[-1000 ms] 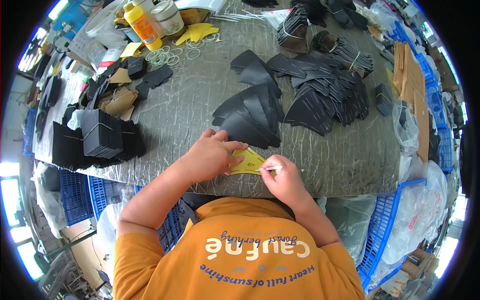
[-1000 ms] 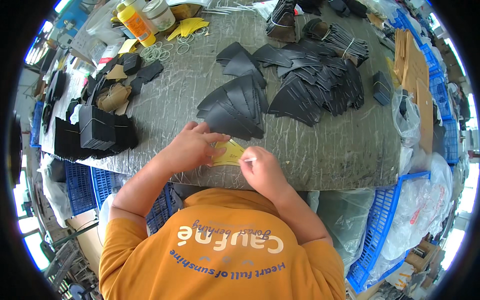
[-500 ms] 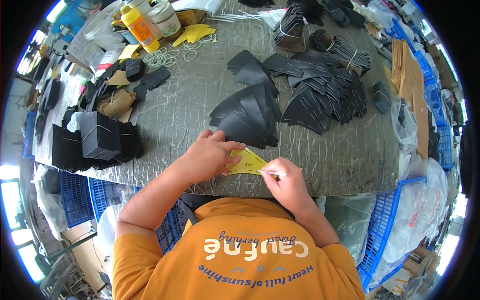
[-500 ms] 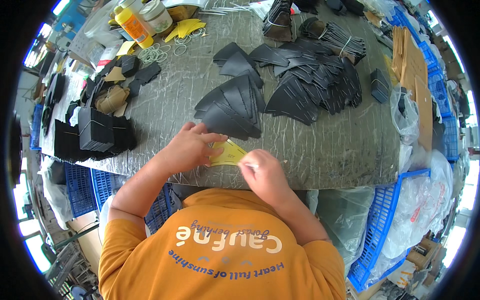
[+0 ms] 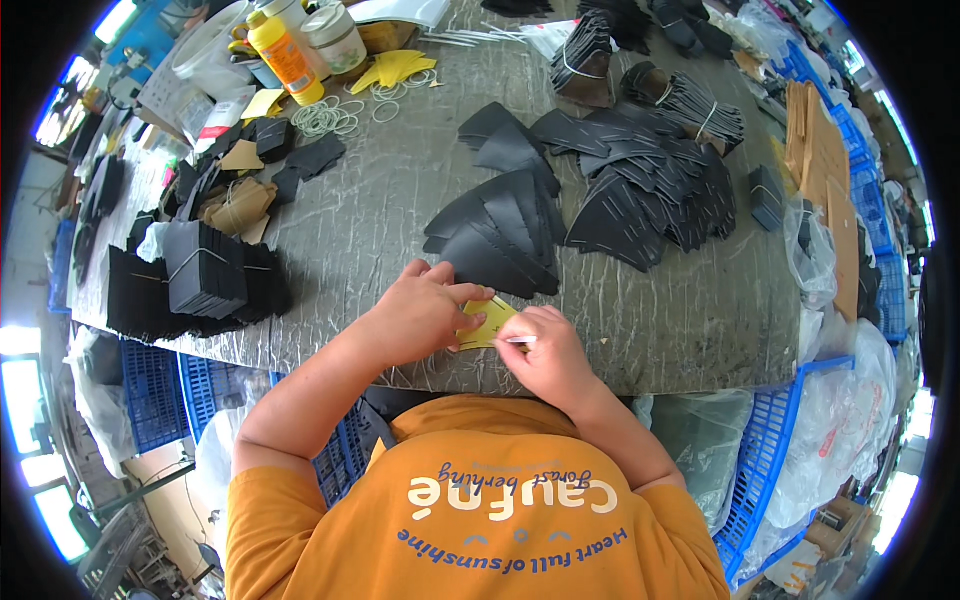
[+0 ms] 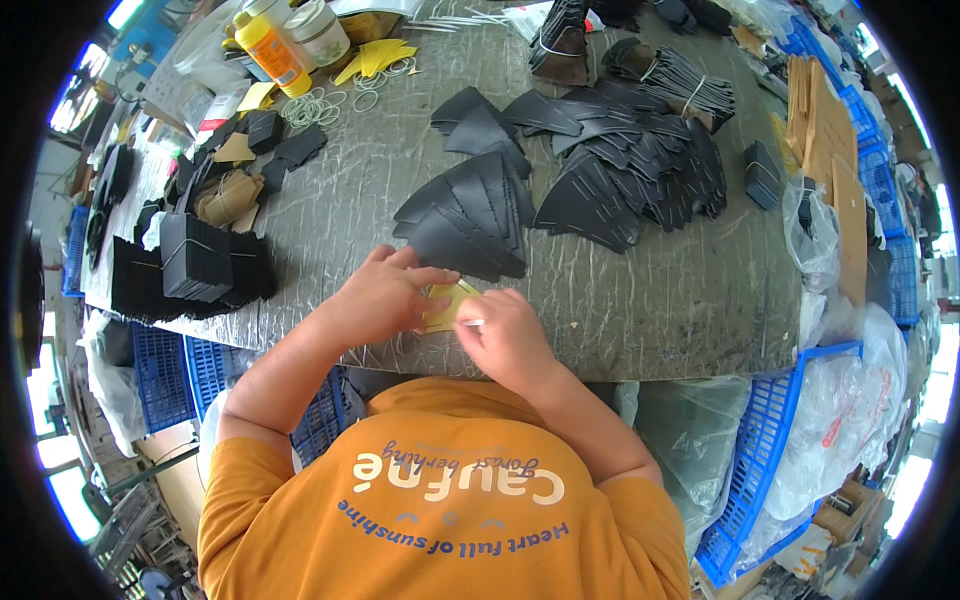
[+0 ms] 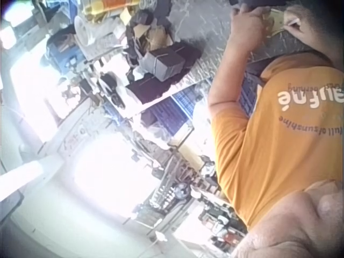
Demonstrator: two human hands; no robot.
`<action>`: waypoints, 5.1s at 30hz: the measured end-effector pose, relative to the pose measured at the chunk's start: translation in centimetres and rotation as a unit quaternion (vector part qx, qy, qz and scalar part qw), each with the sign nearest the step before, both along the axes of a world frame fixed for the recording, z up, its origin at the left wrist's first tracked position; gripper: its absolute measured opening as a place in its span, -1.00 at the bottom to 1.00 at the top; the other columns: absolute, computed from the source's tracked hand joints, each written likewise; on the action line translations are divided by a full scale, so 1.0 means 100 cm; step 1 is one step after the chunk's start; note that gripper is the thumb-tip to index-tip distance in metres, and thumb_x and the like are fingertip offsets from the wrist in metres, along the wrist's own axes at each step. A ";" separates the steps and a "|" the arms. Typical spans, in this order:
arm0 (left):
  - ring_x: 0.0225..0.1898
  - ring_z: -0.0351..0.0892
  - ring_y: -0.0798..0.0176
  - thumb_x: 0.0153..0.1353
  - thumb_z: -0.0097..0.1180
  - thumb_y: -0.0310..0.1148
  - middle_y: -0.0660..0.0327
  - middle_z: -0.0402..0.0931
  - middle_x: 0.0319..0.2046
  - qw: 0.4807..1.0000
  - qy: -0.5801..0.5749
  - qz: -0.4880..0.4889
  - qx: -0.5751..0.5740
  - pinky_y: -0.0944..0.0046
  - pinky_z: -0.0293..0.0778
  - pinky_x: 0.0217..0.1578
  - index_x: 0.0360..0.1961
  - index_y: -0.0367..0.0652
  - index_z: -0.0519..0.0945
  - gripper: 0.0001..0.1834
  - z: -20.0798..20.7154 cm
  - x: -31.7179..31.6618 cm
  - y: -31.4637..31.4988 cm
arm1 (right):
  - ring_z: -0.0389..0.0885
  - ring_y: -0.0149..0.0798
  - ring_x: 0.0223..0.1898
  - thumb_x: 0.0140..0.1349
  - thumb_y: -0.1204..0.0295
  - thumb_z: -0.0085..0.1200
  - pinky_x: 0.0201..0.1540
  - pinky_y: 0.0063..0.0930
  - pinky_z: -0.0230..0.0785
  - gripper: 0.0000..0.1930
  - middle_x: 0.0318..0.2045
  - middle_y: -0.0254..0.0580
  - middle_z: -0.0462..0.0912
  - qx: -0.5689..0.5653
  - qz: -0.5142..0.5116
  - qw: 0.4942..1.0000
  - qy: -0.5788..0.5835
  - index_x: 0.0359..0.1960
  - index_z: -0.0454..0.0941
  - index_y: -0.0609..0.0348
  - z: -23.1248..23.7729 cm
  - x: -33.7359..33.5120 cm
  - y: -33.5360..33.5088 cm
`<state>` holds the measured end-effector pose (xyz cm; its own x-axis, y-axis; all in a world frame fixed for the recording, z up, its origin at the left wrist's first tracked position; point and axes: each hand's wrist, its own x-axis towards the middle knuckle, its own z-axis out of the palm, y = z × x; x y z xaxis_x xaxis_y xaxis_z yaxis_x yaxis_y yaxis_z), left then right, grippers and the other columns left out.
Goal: Organizing and stacking black leather shoe components using a yellow guide template on a workbench.
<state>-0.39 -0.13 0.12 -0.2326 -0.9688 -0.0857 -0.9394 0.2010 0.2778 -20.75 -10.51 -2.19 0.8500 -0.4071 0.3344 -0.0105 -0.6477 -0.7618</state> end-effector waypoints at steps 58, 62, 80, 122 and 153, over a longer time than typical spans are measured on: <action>0.09 0.38 0.22 -0.12 0.45 -0.22 0.48 0.47 0.24 1.000 0.003 0.019 0.021 0.08 0.26 0.16 -0.19 0.25 0.79 -0.63 0.004 -0.003 0.002 | 0.58 0.03 -0.38 0.15 0.56 0.21 -0.34 -0.18 0.41 -0.91 -0.50 -0.09 0.59 0.067 -0.056 0.996 -0.019 -0.42 0.52 0.18 -0.013 0.011 -0.021; 0.09 0.38 0.21 -0.12 0.45 -0.22 0.48 0.46 0.24 1.000 0.005 0.019 0.017 0.08 0.26 0.16 -0.17 0.24 0.78 -0.63 0.003 -0.001 0.003 | 0.57 0.00 -0.43 0.12 0.60 0.22 -0.37 -0.22 0.39 -0.89 -0.51 -0.10 0.58 0.067 -0.075 0.995 -0.002 -0.43 0.51 0.19 -0.009 -0.030 -0.019; 0.01 0.61 0.11 -0.11 0.30 -0.30 0.26 0.65 -0.02 0.984 0.051 -0.046 -0.166 -0.08 0.42 0.07 -0.17 -0.11 0.68 -0.61 -0.021 -0.030 0.075 | 0.61 -0.02 -0.13 0.04 0.51 0.21 -0.12 -0.16 0.53 -0.72 -0.22 -0.10 0.54 -0.028 -0.120 0.975 0.187 -0.16 0.57 0.15 0.007 -0.037 -0.010; -0.35 0.59 0.12 0.11 0.15 -0.77 0.11 0.64 -0.35 0.841 0.265 0.350 -0.317 0.24 0.50 -0.27 -0.31 -0.21 0.56 -0.79 -0.061 -0.038 0.098 | 0.57 -0.10 -0.16 0.07 0.38 0.33 -0.20 -0.19 0.51 -0.75 -0.24 -0.21 0.52 -0.148 -0.155 0.971 0.106 -0.25 0.59 0.15 -0.021 0.020 -0.032; 0.10 0.54 -0.12 -0.07 0.29 -0.57 0.08 0.62 -0.02 0.956 0.085 0.179 -0.217 -0.12 0.43 0.11 -0.23 -0.18 0.66 -0.71 -0.042 -0.065 0.060 | 0.66 -0.14 -0.33 -0.02 0.40 0.41 -0.29 -0.25 0.52 -0.61 -0.24 -0.26 0.57 -0.005 -0.082 0.986 0.148 -0.10 0.64 0.12 0.002 -0.049 0.006</action>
<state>-6.86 5.86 -4.04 0.1456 -0.9247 0.3519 -0.9183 0.0061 0.3958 -25.68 -9.95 -1.94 0.8337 -0.5455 0.0860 -0.3370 -0.6260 -0.7032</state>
